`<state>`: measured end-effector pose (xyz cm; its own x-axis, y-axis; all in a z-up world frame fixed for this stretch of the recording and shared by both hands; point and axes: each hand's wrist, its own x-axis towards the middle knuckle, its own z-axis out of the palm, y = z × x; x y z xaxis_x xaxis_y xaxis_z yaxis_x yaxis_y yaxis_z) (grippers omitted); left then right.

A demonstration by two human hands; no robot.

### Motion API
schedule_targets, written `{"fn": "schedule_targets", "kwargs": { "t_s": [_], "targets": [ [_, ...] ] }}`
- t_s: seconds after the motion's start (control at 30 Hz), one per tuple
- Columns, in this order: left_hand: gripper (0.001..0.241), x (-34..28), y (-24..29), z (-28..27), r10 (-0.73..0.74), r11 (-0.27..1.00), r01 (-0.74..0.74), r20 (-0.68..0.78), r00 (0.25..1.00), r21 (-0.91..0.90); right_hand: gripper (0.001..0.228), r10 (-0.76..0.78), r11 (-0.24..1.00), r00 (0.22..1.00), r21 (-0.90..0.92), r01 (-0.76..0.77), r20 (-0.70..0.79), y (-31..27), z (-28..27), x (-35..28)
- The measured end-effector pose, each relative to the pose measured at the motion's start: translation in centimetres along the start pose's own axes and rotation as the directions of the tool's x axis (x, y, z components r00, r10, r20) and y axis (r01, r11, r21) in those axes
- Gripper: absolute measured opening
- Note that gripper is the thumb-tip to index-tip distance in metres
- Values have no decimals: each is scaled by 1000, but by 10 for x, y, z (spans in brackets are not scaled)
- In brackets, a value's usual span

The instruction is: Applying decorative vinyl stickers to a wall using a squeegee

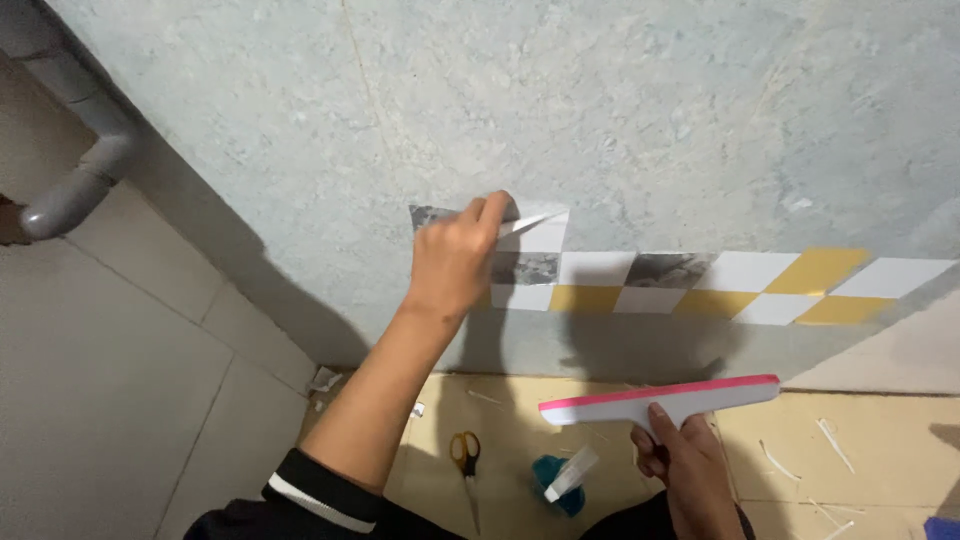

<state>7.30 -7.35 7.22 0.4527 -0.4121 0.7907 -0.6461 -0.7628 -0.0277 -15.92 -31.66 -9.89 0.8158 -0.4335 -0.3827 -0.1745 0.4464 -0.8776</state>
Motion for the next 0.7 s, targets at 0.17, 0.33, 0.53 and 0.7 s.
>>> {"fn": "schedule_targets", "kwargs": {
  "t_s": [0.17,0.33,0.53,0.7],
  "targets": [
    [31,15,-13,-14,50,998,-53,-81,995,-31,21,53,998,998,-31,-55,-44,-27,30,-21],
    [29,21,-13,-16,89,995,-91,-71,993,-28,22,0,999,1000,-42,0,10,-26,56,-5],
    [17,21,-2,-11,135,989,-141,-124,983,-43,19,-86,996,982,9,85,171,-44,130,13],
    [22,22,-11,6,233,972,-230,-101,967,45,33,-153,988,967,58,144,205,-56,193,31]
  ]
}}
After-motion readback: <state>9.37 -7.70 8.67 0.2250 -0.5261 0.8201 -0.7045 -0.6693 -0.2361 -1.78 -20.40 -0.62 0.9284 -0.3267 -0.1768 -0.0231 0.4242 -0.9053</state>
